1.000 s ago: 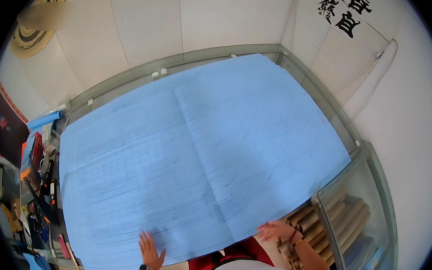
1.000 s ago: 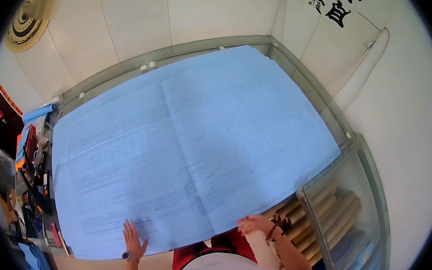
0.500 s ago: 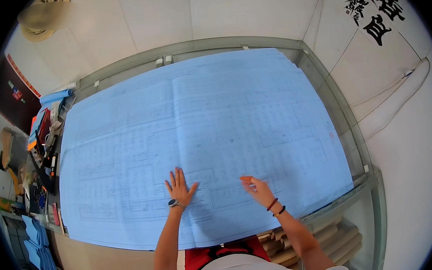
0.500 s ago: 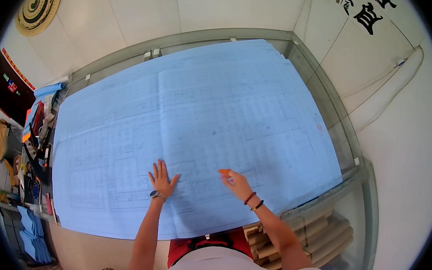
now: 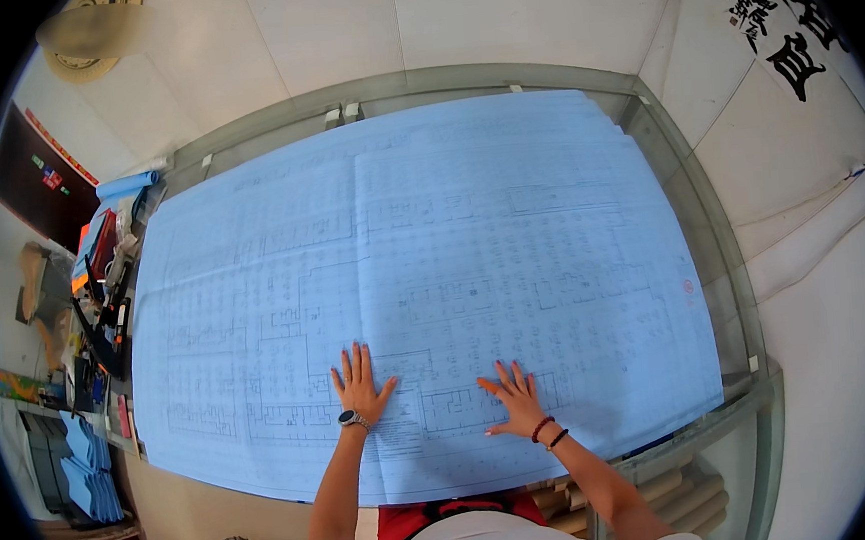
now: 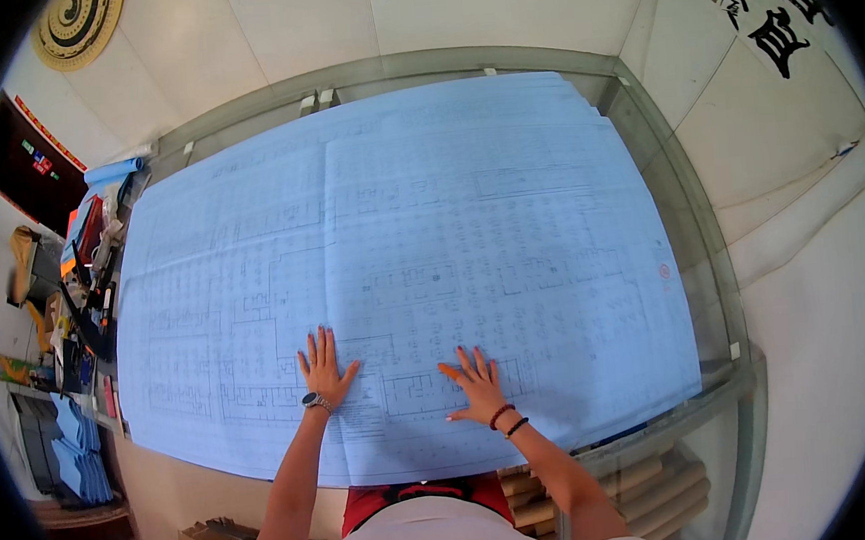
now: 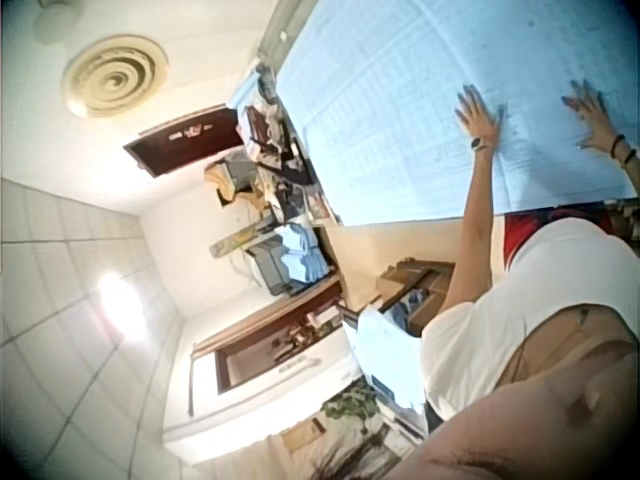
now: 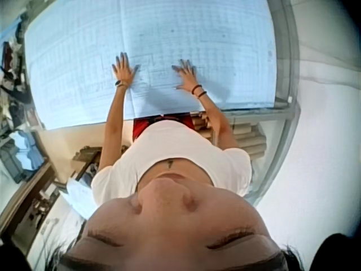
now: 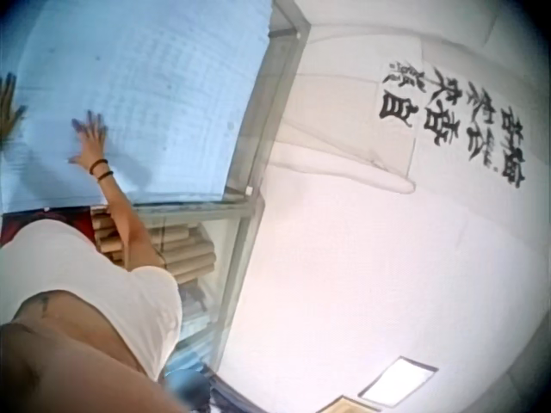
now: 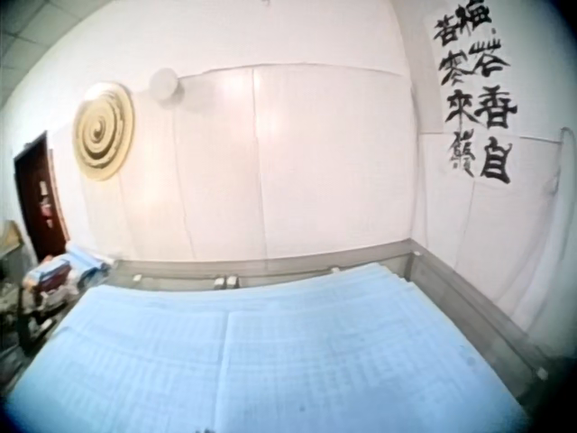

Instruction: The person folds large blue blueprint sheets on a glass table. They smooth the paper, use a wooden ruler to crease folds, and repeatedly fold the sheets into smaller sections. The person handles the sheets one at a time, aligning edges and pressing down to create crisp folds.

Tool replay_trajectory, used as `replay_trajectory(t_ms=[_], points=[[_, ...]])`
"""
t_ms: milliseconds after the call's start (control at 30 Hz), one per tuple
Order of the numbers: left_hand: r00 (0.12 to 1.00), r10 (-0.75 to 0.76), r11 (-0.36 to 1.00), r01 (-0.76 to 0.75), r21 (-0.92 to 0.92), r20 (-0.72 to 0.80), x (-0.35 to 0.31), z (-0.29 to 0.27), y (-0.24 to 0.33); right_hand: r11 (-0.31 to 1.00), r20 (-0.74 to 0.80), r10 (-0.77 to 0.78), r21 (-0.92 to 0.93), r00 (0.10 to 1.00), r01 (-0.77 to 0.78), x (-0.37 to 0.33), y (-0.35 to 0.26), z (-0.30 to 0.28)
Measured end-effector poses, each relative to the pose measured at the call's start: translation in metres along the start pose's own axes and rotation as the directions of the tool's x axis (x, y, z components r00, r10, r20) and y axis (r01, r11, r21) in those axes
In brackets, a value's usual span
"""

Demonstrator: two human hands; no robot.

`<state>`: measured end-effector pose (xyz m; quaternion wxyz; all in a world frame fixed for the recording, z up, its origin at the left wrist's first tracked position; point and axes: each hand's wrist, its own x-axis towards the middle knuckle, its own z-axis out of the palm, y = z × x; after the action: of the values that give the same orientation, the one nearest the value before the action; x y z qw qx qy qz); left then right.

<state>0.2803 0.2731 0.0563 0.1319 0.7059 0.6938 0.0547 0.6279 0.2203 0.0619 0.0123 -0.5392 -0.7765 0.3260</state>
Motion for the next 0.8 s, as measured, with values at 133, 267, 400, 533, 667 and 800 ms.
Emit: replay_trajectory(t_ms=[133, 267, 400, 533, 667, 800], points=[[1.0, -0.005, 1.0, 0.005, 0.015, -0.006, 0.0021, 0.0003, -0.0008, 0.999, 0.0, -0.007, 0.034, 1.0, 0.007, -0.0004, -0.0018, -0.0043], [1.0, -0.007, 1.0, 0.007, 0.014, 0.008, 0.0044, -0.0021, 0.0006, 1.0, -0.006, -0.019, 0.006, 1.0, 0.019, -0.0001, 0.0028, -0.0009], [1.0, -0.013, 0.999, 0.013, 0.03, -0.002, 0.0032, 0.0016, -0.0011, 1.0, 0.036, -0.012, 0.027, 0.999, 0.011, 0.0008, 0.0026, -0.0004], [0.999, -0.027, 0.999, 0.026, 0.046, 0.017, 0.0023, 0.0015, -0.001, 1.0, 0.052, -0.01, 0.015, 0.999, 0.009, 0.0014, 0.004, 0.0013], [0.999, -0.029, 0.998, 0.028, 0.047, 0.025, 0.0023, -0.001, 0.001, 1.0, 0.043, -0.014, 0.015, 0.999, 0.013, 0.0004, 0.0041, 0.0026], [0.999, -0.033, 0.998, 0.031, 0.056, 0.04, 0.0033, -0.0024, 0.0018, 0.999, 0.026, -0.033, 0.032, 0.999, 0.032, 0.0008, 0.0069, 0.0028]])
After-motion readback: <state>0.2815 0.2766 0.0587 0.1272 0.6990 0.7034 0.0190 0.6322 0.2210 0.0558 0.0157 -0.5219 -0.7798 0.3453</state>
